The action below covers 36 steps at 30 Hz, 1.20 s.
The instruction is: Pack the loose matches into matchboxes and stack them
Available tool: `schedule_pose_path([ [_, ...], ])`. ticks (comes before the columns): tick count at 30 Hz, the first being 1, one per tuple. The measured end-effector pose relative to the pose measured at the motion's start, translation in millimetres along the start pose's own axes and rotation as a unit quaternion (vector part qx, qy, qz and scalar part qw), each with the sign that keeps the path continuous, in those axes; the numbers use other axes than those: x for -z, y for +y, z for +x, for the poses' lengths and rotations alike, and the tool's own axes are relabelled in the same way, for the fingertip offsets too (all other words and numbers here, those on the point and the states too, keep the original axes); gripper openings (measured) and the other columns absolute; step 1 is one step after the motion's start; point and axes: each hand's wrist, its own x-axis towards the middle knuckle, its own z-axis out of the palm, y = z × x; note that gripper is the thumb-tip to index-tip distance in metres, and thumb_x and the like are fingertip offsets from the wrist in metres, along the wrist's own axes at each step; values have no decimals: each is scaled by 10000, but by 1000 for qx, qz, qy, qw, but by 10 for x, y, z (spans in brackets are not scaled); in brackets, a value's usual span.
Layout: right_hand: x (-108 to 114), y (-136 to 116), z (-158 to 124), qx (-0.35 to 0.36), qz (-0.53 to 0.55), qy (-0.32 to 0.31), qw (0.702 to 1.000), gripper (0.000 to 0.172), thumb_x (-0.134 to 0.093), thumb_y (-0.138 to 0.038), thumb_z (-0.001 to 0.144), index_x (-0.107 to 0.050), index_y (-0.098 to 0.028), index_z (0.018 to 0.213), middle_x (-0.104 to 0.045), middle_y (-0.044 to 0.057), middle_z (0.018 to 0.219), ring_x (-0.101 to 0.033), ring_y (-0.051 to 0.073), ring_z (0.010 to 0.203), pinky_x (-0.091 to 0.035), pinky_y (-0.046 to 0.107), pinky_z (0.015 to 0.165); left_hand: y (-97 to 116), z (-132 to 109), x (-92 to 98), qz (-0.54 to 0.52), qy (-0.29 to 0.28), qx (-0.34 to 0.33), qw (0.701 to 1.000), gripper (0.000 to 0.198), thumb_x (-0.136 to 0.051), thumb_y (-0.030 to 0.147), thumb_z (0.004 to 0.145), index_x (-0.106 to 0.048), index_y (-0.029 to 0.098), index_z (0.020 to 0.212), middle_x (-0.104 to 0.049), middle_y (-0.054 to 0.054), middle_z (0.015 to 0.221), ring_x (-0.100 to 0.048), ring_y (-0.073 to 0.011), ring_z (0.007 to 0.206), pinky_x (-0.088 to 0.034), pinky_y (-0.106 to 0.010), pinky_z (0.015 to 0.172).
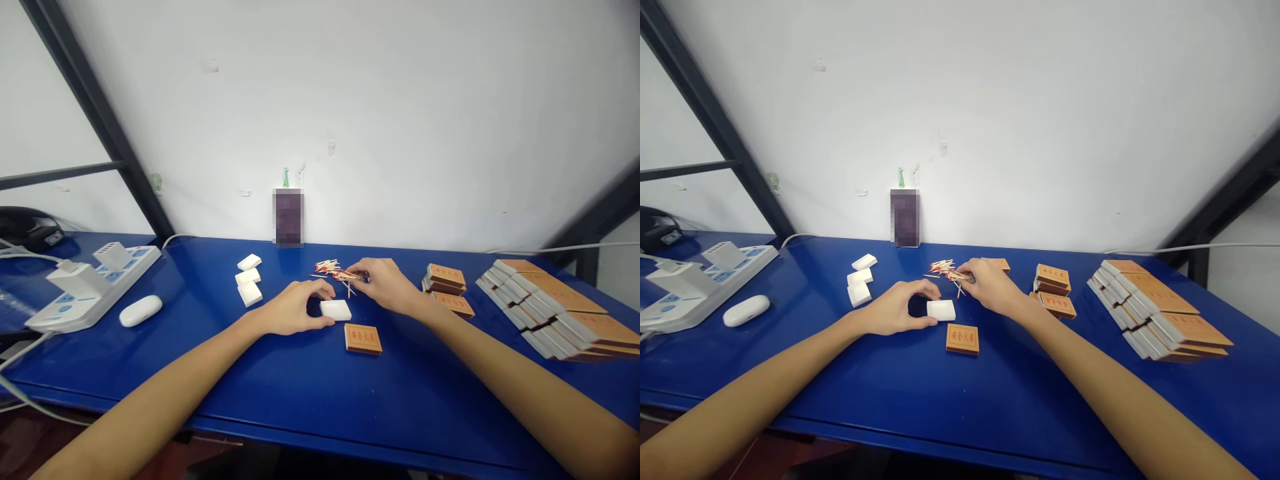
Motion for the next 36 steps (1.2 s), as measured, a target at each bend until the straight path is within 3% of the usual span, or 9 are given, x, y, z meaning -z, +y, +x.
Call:
schedule_pose_path([
  [3, 79, -49, -147, 38, 49, -10, 998, 239, -552, -288, 914, -747, -193, 1014, -743, 68, 928, -636, 201, 812, -453, 308, 714, 4, -1, -25, 81, -6, -4, 997, 334, -724, 294, 796, -543, 212, 1064, -646, -33, 1064, -597, -215, 1005, -461, -385, 905],
  [8, 193, -222, -284, 85, 75, -74, 991, 200, -556, -238, 914, -737, -186, 981, -724, 55, 907, -620, 174, 797, -431, 281, 691, -8, 23, -66, 81, 16, 24, 996, 360, -728, 362, 787, -492, 208, 1011, -595, -15, 957, -553, -183, 870, -468, -337, 797],
  [17, 180, -442, -75, 88, 16, -203, 975, 132, -602, -187, 876, -715, -166, 809, -695, 46, 749, -573, 151, 637, -357, 273, 566, 8, 34, -53, 66, 5, -13, 998, 308, -719, 358, 828, -542, 213, 1034, -622, -9, 960, -574, -170, 879, -459, -320, 805],
  [21, 175, -432, -108, 105, 57, -175, 977, 96, -627, -187, 870, -721, -175, 883, -714, 44, 846, -606, 156, 731, -402, 269, 624, -27, 31, -58, 73, 7, -22, 997, 324, -733, 373, 826, -558, 215, 1048, -633, -7, 952, -588, -169, 866, -462, -315, 801],
  [24, 173, -315, -200, 110, 75, -100, 986, 129, -618, -234, 884, -711, -192, 964, -709, 41, 931, -608, 166, 814, -437, 280, 699, -31, 18, -57, 92, 2, -31, 995, 325, -708, 387, 852, -569, 216, 1091, -640, -14, 962, -586, -176, 867, -466, -317, 795],
  [28, 215, -101, -317, 57, 64, -11, 996, 192, -543, -253, 912, -701, -203, 1009, -696, 41, 914, -611, 162, 791, -457, 285, 715, 16, -5, -36, 167, -40, -76, 982, 379, -565, 311, 955, -529, 241, 1326, -626, -59, 1070, -567, -207, 975, -453, -365, 893],
  [31, 263, 21, -368, -11, -13, -21, 1000, 227, -509, -206, 899, -700, -191, 1022, -695, 44, 840, -619, 176, 749, -444, 289, 679, 45, -9, -24, 209, -62, -85, 972, 367, -506, 272, 982, -548, 256, 1346, -612, -72, 1106, -568, -210, 982, -440, -385, 918],
  [36, 218, 157, -395, -106, -108, -82, 985, 237, -473, -257, 931, -695, -174, 932, -708, 95, 860, -650, 223, 779, -423, 308, 653, 45, 2, -35, 190, -51, -70, 978, 235, -562, 285, 950, -624, 186, 1155, -643, -70, 1098, -573, -217, 1019, -444, -367, 925],
])
